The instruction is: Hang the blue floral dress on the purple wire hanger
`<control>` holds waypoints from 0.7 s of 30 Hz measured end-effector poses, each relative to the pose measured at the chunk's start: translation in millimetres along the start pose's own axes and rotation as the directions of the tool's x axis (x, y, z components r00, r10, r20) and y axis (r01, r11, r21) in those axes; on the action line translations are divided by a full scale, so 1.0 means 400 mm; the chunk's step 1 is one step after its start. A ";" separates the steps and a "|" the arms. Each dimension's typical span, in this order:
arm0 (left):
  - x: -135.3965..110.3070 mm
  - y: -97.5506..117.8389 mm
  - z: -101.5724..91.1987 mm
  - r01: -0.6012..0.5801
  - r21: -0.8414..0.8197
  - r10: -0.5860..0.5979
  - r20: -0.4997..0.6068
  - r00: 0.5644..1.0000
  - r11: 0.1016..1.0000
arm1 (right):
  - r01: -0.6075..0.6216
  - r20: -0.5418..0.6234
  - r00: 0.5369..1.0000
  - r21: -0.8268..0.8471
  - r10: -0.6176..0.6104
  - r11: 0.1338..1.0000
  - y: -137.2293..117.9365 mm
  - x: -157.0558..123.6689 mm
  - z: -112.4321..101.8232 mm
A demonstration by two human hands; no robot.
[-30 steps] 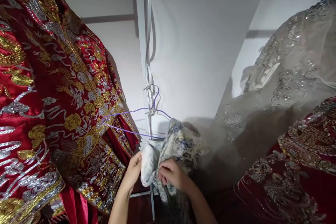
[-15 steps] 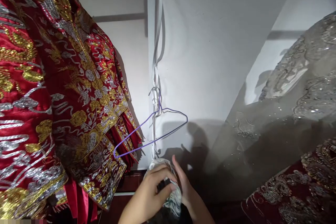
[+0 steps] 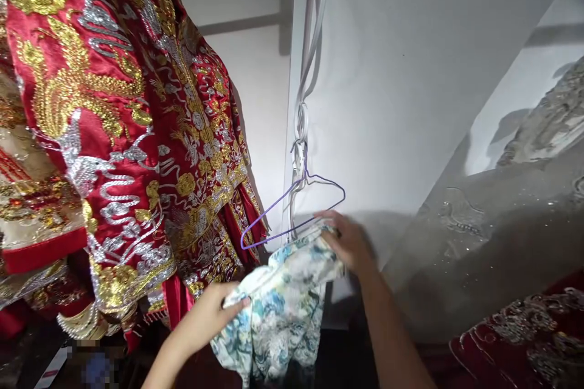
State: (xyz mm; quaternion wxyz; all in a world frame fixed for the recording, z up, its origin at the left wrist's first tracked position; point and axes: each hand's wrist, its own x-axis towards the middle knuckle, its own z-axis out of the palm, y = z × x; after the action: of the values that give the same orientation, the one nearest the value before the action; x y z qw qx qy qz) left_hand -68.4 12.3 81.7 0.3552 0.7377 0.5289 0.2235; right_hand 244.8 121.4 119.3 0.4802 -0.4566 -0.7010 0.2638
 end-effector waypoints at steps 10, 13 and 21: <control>-0.022 -0.029 -0.058 0.114 0.369 -0.136 0.033 0.990 0.922 | -0.037 0.010 0.999 0.136 0.036 0.990 0.107 -0.009 0.123; -0.003 -0.029 -0.045 0.170 0.434 -0.200 0.024 0.979 0.884 | -0.017 0.078 0.997 0.142 0.006 0.990 0.087 -0.027 0.096; 0.096 -0.002 -0.063 0.208 0.563 -0.212 -0.060 0.975 0.800 | -0.065 0.098 0.993 0.059 0.060 0.996 0.068 -0.044 0.045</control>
State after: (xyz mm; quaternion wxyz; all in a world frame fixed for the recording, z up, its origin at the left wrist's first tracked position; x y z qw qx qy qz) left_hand -73.6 55.9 95.5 0.1446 0.7471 0.6486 0.0135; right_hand 240.9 119.0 82.6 0.4513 -0.4501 -0.7001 0.3219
